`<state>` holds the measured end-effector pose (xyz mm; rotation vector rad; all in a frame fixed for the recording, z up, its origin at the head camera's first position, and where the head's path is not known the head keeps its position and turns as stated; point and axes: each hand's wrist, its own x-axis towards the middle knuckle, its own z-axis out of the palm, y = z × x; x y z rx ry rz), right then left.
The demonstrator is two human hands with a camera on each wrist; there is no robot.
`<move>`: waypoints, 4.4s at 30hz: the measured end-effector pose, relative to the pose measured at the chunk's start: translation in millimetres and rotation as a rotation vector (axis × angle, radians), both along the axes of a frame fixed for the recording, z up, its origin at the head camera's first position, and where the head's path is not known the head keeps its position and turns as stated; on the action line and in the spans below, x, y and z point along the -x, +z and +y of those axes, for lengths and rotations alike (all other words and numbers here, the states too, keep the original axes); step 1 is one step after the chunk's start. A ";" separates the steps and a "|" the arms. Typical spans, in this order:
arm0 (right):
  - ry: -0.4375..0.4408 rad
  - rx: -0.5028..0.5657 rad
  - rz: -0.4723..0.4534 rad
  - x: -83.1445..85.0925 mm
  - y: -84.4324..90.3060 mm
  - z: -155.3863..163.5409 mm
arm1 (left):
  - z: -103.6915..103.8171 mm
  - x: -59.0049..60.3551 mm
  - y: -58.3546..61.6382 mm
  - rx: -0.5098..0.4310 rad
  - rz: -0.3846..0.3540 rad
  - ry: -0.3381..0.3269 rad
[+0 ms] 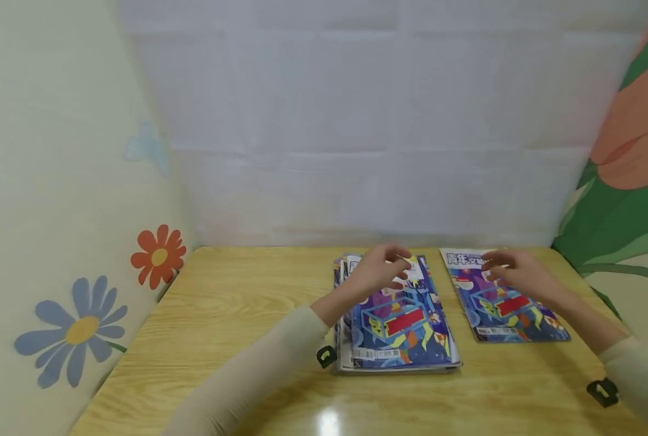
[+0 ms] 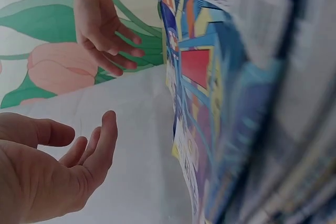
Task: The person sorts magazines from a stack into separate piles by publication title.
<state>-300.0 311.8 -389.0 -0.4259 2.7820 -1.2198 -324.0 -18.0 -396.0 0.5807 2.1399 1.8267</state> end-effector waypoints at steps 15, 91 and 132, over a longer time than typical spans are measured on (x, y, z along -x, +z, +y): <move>0.091 0.053 -0.030 -6.7 -26.2 -62.4 | -58.6 -21.0 -5.6 0.332 0.324 0.148; -0.040 0.019 -0.239 -2.0 -42.3 -86.7 | -65.0 -9.4 -43.3 -0.049 -0.242 0.200; 0.067 0.424 -0.179 -20.2 -34.6 -43.4 | -52.9 13.6 -27.8 -0.314 -0.332 0.117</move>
